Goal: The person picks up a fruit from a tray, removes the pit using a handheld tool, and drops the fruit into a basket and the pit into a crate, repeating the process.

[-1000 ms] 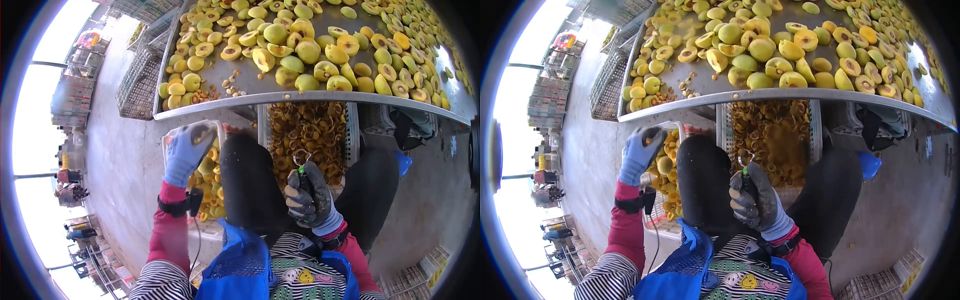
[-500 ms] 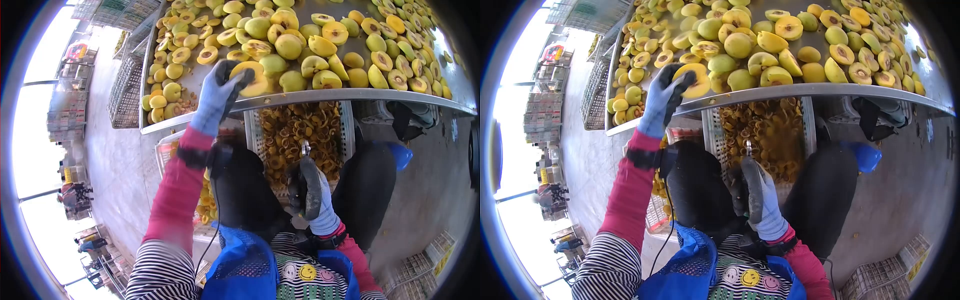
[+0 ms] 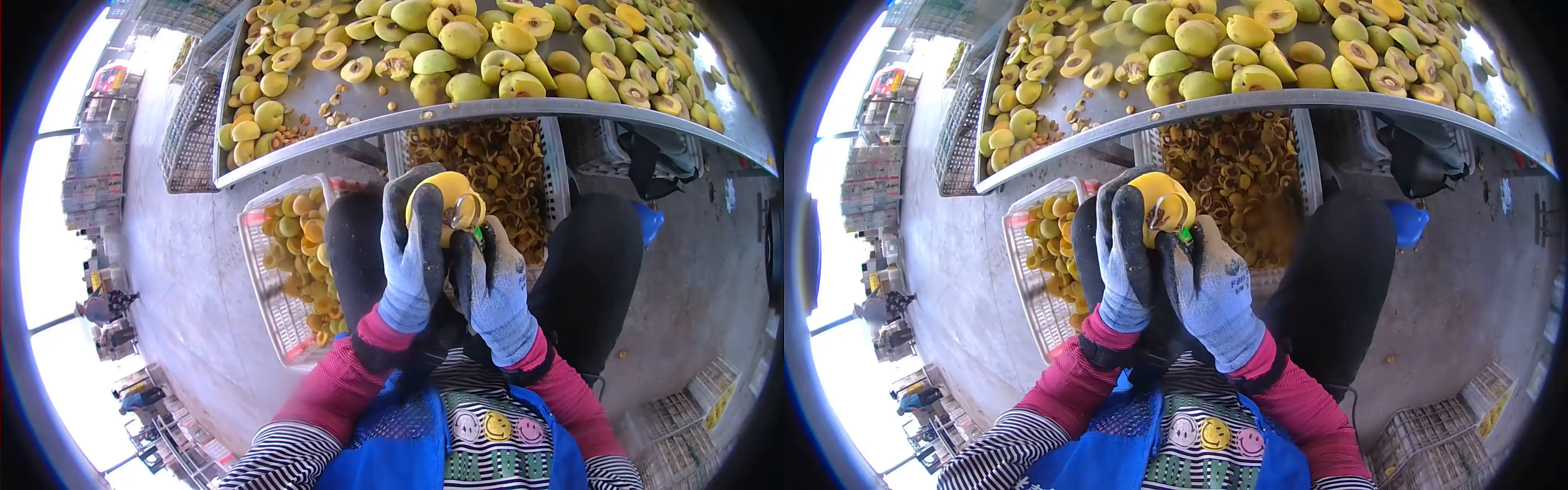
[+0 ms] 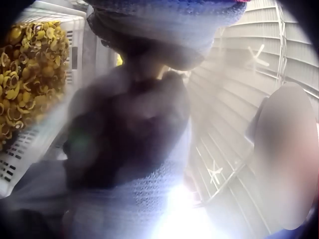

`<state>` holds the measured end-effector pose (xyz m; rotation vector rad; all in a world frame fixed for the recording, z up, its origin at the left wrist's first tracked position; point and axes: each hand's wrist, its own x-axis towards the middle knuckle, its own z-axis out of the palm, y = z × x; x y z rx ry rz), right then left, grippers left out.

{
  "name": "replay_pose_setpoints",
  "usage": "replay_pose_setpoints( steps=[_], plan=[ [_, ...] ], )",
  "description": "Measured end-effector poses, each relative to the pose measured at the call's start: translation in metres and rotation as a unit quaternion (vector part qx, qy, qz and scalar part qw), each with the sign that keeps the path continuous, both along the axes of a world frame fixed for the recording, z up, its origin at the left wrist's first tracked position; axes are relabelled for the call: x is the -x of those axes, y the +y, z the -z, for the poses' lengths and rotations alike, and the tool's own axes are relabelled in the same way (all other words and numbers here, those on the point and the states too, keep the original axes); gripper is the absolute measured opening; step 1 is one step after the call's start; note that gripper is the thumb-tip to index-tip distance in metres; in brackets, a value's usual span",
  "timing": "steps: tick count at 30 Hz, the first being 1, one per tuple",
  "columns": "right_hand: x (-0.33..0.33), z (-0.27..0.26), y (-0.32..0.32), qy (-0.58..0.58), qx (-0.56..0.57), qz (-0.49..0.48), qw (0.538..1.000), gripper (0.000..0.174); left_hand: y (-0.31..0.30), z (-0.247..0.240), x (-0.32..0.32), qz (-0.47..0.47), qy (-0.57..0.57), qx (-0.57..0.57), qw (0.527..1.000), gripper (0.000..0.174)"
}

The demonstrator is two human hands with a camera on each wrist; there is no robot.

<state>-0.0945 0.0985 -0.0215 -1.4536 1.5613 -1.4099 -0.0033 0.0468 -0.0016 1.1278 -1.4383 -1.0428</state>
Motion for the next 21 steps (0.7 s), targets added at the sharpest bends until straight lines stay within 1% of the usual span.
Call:
replay_pose_setpoints(
  steps=[1, 3, 4, 5, 6, 8, 9, 10, 12, 13, 14, 15, 16, 17, 18, 19, 20, 21],
  plan=[
    [-0.001, 0.002, 0.001, 0.006, -0.007, -0.006, 1.000, 0.016, 0.002, -0.004, 0.001, -0.016, 0.083, -0.080, 0.993, 0.029],
    [-0.004, 0.010, 0.008, 0.012, -0.015, -0.012, 1.000, 0.015, 0.007, -0.008, 0.001, -0.022, 0.076, -0.069, 0.994, 0.028],
    [-0.004, 0.019, 0.014, 0.070, 0.018, -0.038, 0.997, 0.023, 0.009, -0.009, 0.001, -0.028, 0.068, -0.059, 0.996, 0.026],
    [-0.004, 0.016, 0.014, 0.128, 0.051, -0.064, 0.988, 0.037, 0.010, -0.004, 0.001, -0.031, 0.104, -0.078, 0.991, 0.024],
    [-0.005, 0.012, 0.014, 0.127, 0.052, -0.065, 0.988, 0.037, 0.010, -0.001, -0.001, -0.031, 0.104, -0.077, 0.991, 0.024],
    [-0.007, 0.000, 0.014, -0.044, 0.008, -0.028, 0.999, 0.022, 0.010, 0.005, -0.006, 0.005, 0.153, -0.123, 0.981, 0.022],
    [-0.005, 0.001, 0.016, -0.044, 0.009, -0.027, 0.999, 0.022, 0.008, 0.005, -0.008, 0.013, 0.122, -0.127, 0.984, 0.021],
    [-0.003, 0.005, 0.019, -0.027, 0.022, -0.041, 0.999, 0.024, 0.006, 0.007, -0.011, 0.013, 0.122, -0.127, 0.984, 0.021],
    [-0.005, 0.011, 0.025, -0.010, 0.036, -0.056, 0.998, 0.026, 0.003, 0.012, -0.015, 0.044, 0.083, -0.120, 0.988, 0.020],
    [-0.008, 0.014, 0.026, -0.124, -0.008, -0.066, 0.990, 0.023, 0.003, 0.011, -0.015, 0.051, 0.054, -0.100, 0.992, 0.019],
    [-0.009, 0.015, 0.028, -0.236, -0.053, -0.076, 0.967, 0.021, 0.003, 0.009, -0.015, 0.051, 0.053, -0.100, 0.992, 0.019],
    [-0.008, 0.015, 0.028, -0.237, -0.053, -0.075, 0.967, 0.021, 0.001, 0.006, -0.015, 0.067, -0.010, -0.101, 0.993, 0.018],
    [-0.005, 0.013, 0.028, -0.196, -0.065, -0.072, 0.976, 0.021, -0.001, 0.002, -0.016, 0.084, -0.073, -0.102, 0.989, 0.016],
    [-0.003, 0.013, 0.027, -0.153, -0.077, -0.069, 0.983, 0.020, -0.004, -0.006, -0.017, 0.118, -0.179, -0.046, 0.976, 0.016],
    [0.000, 0.013, 0.026, -0.152, -0.077, -0.068, 0.983, 0.020, -0.008, 0.001, -0.020, 0.118, -0.178, -0.046, 0.976, 0.016],
    [0.002, 0.015, 0.026, -0.128, -0.088, -0.083, 0.984, 0.021, -0.010, 0.016, -0.025, 0.130, -0.180, -0.006, 0.975, 0.018],
    [0.004, 0.016, 0.027, -0.105, -0.099, -0.096, 0.985, 0.022, -0.012, 0.015, -0.023, 0.143, -0.182, 0.035, 0.972, 0.020],
    [0.000, 0.019, 0.025, -0.104, -0.098, -0.095, 0.985, 0.022, -0.005, 0.010, -0.016, 0.091, -0.097, -0.078, 0.988, 0.020]
  ],
)
